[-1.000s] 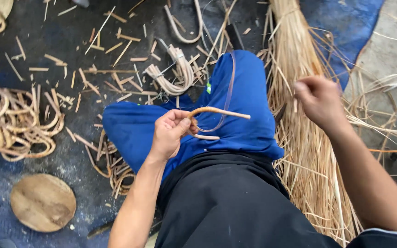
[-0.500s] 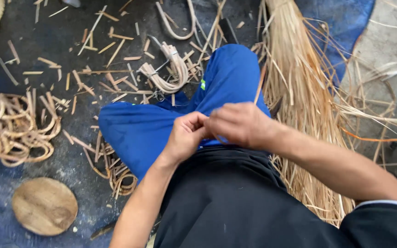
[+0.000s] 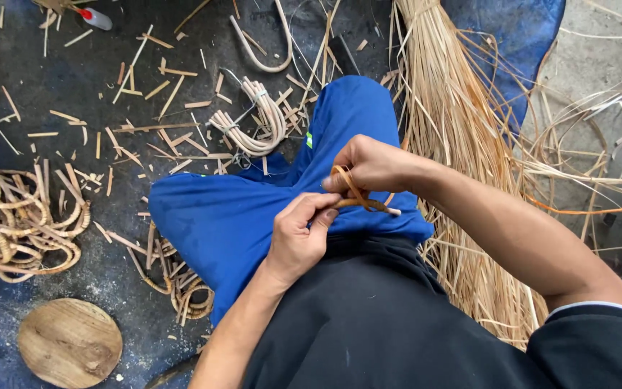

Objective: The person sits on the floor and wraps a thin split rattan strip tightly around a bent wooden/rattan frame piece, winding it along the frame and pulling each turn tight. They continue binding successive sections of the frame, occasionally reaching for new strips from the pile beside them.

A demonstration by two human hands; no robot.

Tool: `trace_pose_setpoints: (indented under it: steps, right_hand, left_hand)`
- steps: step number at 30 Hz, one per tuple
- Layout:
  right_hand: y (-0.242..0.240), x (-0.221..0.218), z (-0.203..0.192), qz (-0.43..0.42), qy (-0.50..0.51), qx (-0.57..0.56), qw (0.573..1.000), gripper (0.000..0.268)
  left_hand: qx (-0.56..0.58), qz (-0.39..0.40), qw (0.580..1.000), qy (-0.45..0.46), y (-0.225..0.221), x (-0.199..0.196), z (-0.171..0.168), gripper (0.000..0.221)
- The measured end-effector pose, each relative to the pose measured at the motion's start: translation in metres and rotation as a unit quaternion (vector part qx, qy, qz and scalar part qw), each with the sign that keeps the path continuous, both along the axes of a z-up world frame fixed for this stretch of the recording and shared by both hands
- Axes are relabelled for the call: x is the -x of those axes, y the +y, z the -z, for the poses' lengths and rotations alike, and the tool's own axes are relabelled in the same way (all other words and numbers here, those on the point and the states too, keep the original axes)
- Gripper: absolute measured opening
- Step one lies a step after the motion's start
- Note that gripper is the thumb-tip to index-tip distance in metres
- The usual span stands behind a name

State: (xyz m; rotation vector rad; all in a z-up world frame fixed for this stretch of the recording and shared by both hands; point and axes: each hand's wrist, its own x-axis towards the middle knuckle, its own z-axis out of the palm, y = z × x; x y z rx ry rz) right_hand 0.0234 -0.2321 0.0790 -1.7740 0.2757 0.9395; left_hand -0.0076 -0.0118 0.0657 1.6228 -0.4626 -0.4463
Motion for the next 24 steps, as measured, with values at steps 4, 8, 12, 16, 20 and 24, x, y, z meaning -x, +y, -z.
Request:
trace_pose_setpoints:
  steps: [4, 8, 12, 16, 20, 24]
  right_hand:
    - [-0.012, 0.004, -0.016, 0.080, -0.065, -0.026, 0.994, 0.027]
    - [-0.034, 0.022, -0.005, 0.149, -0.133, -0.111, 0.974, 0.044]
    - [-0.030, 0.033, -0.001, 0.223, -0.089, -0.106, 0.965, 0.042]
    - [-0.007, 0.047, -0.017, 0.062, -0.323, 0.061, 0.942, 0.046]
    - [0.019, 0.053, -0.022, -0.058, -0.535, 0.219, 0.814, 0.045]
    - [0.025, 0.054, -0.043, -0.082, -0.602, 0.291, 0.739, 0.030]
  left_hand:
    - [0.023, -0.027, 0.999, 0.004, 0.005, -0.006, 0.012, 0.016]
    - [0.038, -0.046, 0.996, 0.061, 0.009, -0.009, 0.012, 0.015]
    - [0.050, -0.058, 0.994, 0.075, 0.010, -0.010, 0.027, 0.013]
    - [0.103, -0.093, 0.981, 0.137, 0.016, -0.008, 0.044, 0.013]
    - [0.079, -0.098, 0.983, 0.130, 0.014, -0.009, 0.029, 0.013]
    - [0.038, -0.087, 0.989, 0.114, 0.011, -0.008, 0.029, 0.013]
